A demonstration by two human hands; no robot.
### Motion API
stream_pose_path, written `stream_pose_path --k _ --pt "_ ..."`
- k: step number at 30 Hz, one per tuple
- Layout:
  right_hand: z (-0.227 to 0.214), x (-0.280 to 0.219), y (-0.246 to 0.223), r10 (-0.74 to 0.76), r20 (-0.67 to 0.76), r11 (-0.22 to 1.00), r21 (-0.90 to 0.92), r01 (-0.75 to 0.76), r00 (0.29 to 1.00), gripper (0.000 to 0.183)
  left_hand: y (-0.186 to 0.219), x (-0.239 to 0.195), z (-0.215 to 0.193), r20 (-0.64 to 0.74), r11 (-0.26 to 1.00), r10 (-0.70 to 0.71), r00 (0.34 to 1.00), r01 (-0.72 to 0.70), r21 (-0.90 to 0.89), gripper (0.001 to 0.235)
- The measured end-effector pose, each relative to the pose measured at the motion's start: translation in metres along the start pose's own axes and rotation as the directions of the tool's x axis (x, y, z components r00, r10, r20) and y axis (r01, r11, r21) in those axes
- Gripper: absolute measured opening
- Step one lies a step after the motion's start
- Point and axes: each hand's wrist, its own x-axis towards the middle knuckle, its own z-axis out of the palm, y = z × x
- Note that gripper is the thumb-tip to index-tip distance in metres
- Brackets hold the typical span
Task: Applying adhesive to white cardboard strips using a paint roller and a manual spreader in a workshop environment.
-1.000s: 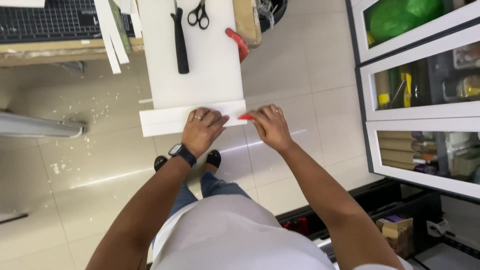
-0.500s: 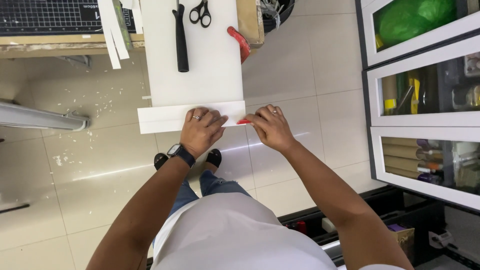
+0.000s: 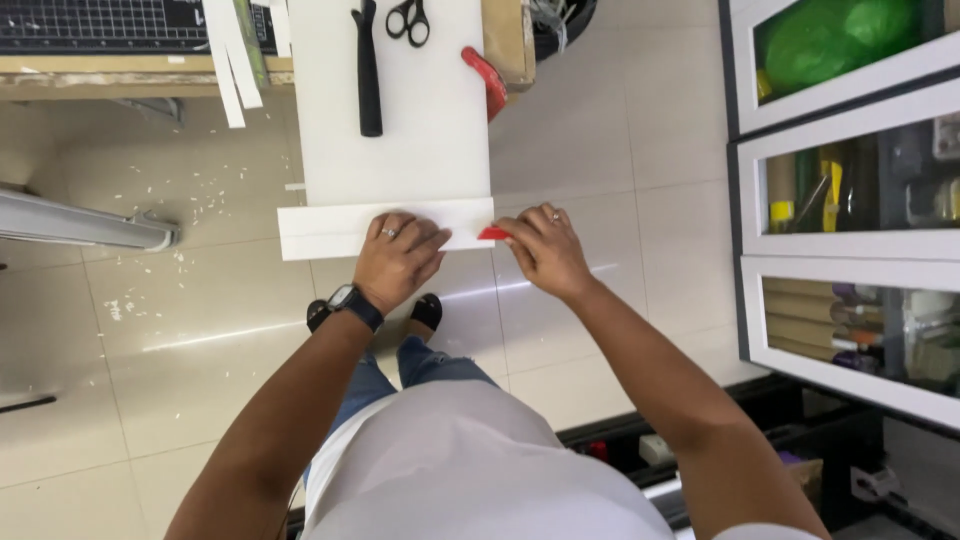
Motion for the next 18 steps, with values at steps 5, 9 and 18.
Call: stream_pose_path --k 5,9,18 --pt "-0.001 0.016 -0.001 0.038 0.081 0.999 0.013 -0.039 0.996 0.033 0.004 -0.012 -0.002 -0.014 1.0 -0.027 1.0 0.027 -0.008 0.022" --pt "-0.008 0.03 0.013 0.003 0.216 0.999 0.05 -0.014 0.976 0.033 -0.003 -0.007 0.003 -0.031 0.998 -0.055 0.998 0.056 0.007 0.025" --pt "0.005 0.04 -0.001 0.049 0.376 0.999 -0.027 -0.042 0.925 0.035 0.005 -0.009 0.005 -0.038 0.992 -0.112 0.993 0.114 0.056 0.026"
